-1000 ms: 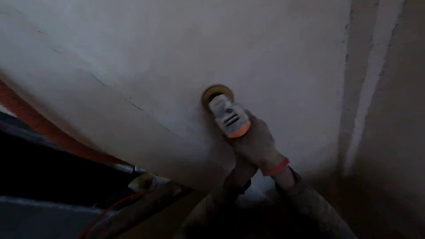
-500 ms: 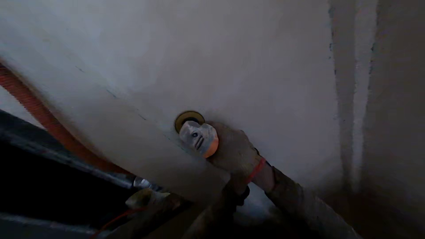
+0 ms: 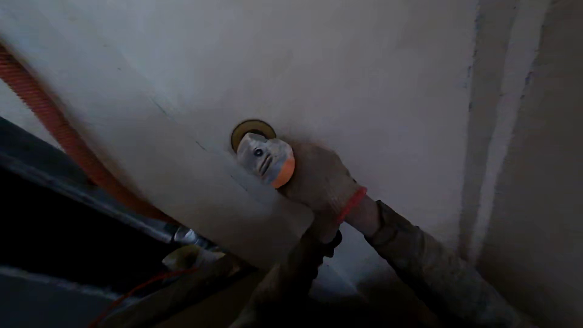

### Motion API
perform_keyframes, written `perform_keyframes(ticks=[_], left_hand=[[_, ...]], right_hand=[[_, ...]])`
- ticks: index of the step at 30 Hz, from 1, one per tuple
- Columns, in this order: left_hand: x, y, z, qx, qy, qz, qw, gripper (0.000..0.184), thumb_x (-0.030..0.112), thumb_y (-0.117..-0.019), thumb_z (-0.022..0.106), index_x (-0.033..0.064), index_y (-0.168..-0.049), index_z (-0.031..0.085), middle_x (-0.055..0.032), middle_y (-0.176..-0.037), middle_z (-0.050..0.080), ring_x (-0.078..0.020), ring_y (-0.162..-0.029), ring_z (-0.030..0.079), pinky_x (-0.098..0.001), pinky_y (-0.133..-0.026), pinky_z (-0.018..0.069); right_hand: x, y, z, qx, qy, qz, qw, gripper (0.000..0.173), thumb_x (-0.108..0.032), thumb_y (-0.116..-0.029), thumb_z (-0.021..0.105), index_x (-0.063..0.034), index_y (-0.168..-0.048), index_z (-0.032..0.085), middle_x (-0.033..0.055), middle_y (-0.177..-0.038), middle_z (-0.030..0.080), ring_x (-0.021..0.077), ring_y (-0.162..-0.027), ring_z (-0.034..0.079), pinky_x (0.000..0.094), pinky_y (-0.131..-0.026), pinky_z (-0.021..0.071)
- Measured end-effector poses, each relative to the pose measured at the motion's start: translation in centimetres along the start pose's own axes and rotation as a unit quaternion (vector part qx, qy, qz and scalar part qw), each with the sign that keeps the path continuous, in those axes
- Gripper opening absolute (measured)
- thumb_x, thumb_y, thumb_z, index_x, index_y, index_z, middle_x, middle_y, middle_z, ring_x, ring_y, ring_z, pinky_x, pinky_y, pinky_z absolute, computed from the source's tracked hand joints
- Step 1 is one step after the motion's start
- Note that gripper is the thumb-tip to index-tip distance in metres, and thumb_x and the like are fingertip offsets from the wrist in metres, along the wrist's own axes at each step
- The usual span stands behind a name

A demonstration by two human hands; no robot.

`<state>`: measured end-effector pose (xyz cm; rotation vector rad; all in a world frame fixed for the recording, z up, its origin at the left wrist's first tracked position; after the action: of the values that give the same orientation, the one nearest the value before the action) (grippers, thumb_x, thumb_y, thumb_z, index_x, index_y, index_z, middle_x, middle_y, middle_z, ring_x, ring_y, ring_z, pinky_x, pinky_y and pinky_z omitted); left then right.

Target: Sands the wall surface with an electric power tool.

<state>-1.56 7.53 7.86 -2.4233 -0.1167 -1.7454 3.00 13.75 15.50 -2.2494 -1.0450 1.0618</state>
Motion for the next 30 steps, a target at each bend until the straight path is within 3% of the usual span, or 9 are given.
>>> perform_keyframes(ticks=[4, 7, 9, 13, 16, 20, 23, 27, 30], left_hand=[[3.8, -2.0, -0.5, 0.107, -0.143, 0.203, 0.963, 0.044, -0.002, -0.0898, 0.066, -0.0233, -0.126, 0.052, -0.0265, -0.116, 0.064, -0.0143, -0.11, 0.062, -0.0238, -0.098, 0.0479], [4.8, -3.0, -0.7, 0.113, -0.057, 0.265, 0.956, 0.046, -0.002, -0.0873, 0.067, -0.0185, -0.126, 0.05, -0.0163, -0.105, 0.063, -0.0045, -0.096, 0.061, -0.0178, -0.087, 0.0507], [3.2, -2.6, -0.6, 0.081, -0.005, 0.267, 0.96, 0.04, 0.0, -0.0878, 0.068, -0.0129, -0.121, 0.05, -0.0039, -0.098, 0.063, 0.0057, -0.091, 0.061, -0.0115, -0.083, 0.0512], [-1.0, 0.8, -0.5, 0.019, -0.207, -0.069, 0.976, 0.036, 0.006, -0.1029, 0.058, -0.0121, -0.133, 0.053, -0.0222, -0.117, 0.063, -0.0134, -0.099, 0.061, -0.0267, -0.09, 0.0512], [-1.2, 1.1, -1.7, 0.086, -0.151, -0.009, 0.985, 0.033, 0.001, -0.0983, 0.061, -0.0158, -0.125, 0.053, -0.0158, -0.101, 0.061, -0.0039, -0.082, 0.057, -0.0177, -0.075, 0.05], [1.7, -0.2, -1.6, 0.111, -0.204, 0.167, 0.958, 0.048, -0.001, -0.0907, 0.067, -0.0202, -0.131, 0.051, -0.0311, -0.125, 0.061, -0.0235, -0.116, 0.061, -0.0318, -0.102, 0.048], [1.9, -1.3, 1.4, 0.068, -0.102, 0.161, 0.979, 0.047, 0.0, -0.0955, 0.061, -0.0151, -0.137, 0.044, -0.0183, -0.118, 0.06, -0.0039, -0.106, 0.057, -0.0169, -0.094, 0.0477], [-1.0, -3.1, 5.9, -0.04, -0.029, 0.113, 0.992, 0.04, 0.004, -0.0858, 0.067, -0.0071, -0.123, 0.057, -0.0067, -0.097, 0.067, -0.0045, -0.084, 0.065, -0.0235, -0.077, 0.0573], [-4.0, -4.4, 7.1, -0.109, -0.098, 0.05, 0.988, 0.05, 0.006, -0.0726, 0.077, -0.0001, -0.119, 0.06, -0.0076, -0.094, 0.069, -0.0132, -0.082, 0.069, -0.0326, -0.074, 0.0599]], right_hand=[[1.2, 1.1, -3.3, -0.004, -0.12, 0.112, 0.986, 0.038, -0.034, -0.0942, 0.073, -0.0041, -0.117, 0.071, 0.0175, -0.106, 0.071, 0.0311, -0.097, 0.069, 0.0532, -0.085, 0.0556], [-0.3, -0.2, -7.4, 0.116, -0.142, 0.156, 0.971, 0.048, -0.044, -0.0797, 0.083, -0.0128, -0.112, 0.064, 0.0084, -0.085, 0.067, 0.0259, -0.073, 0.068, 0.0503, -0.057, 0.0552], [-1.2, -0.8, -6.9, 0.087, -0.119, 0.129, 0.981, 0.052, -0.048, -0.079, 0.082, -0.0146, -0.113, 0.063, 0.006, -0.086, 0.068, 0.0248, -0.075, 0.069, 0.0504, -0.058, 0.0558], [-0.9, 2.9, -0.2, -0.218, -0.039, 0.093, 0.971, 0.041, -0.024, -0.1065, 0.053, 0.0075, -0.132, 0.06, 0.0287, -0.129, 0.063, 0.0423, -0.121, 0.061, 0.0568, -0.106, 0.0442], [-3.3, 4.4, -2.9, -0.289, -0.041, 0.144, 0.945, 0.036, -0.007, -0.1071, 0.045, 0.0148, -0.134, 0.055, 0.0346, -0.135, 0.057, 0.0464, -0.129, 0.055, 0.056, -0.111, 0.0386], [-3.1, 0.4, -6.1, -0.06, -0.092, 0.099, 0.989, 0.034, -0.03, -0.0923, 0.073, -0.0023, -0.111, 0.069, 0.0174, -0.1, 0.071, 0.0339, -0.094, 0.07, 0.0539, -0.079, 0.0558], [0.7, 0.2, -7.7, 0.064, -0.119, 0.179, 0.974, 0.052, -0.05, -0.0781, 0.082, -0.0188, -0.117, 0.065, 0.0025, -0.095, 0.071, 0.0214, -0.087, 0.07, 0.0511, -0.069, 0.0583], [8.9, 7.8, -4.9, 0.166, -0.262, 0.372, 0.875, 0.058, -0.044, -0.0734, 0.088, -0.0137, -0.118, 0.067, 0.0048, -0.103, 0.072, 0.0178, -0.095, 0.07, 0.0451, -0.083, 0.0598], [12.6, 11.1, -2.2, 0.25, -0.366, 0.438, 0.782, 0.055, -0.038, -0.0731, 0.088, -0.0053, -0.112, 0.066, 0.0074, -0.09, 0.072, 0.0198, -0.077, 0.073, 0.0423, -0.07, 0.0641]])
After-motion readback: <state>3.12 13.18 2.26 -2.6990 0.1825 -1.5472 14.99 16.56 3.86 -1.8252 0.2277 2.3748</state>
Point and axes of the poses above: each hand's wrist, its own y-axis away from the middle knuckle, its own z-axis out of the palm, x = y × z, the point moved 7 cm from there along -y, towards the middle knuckle
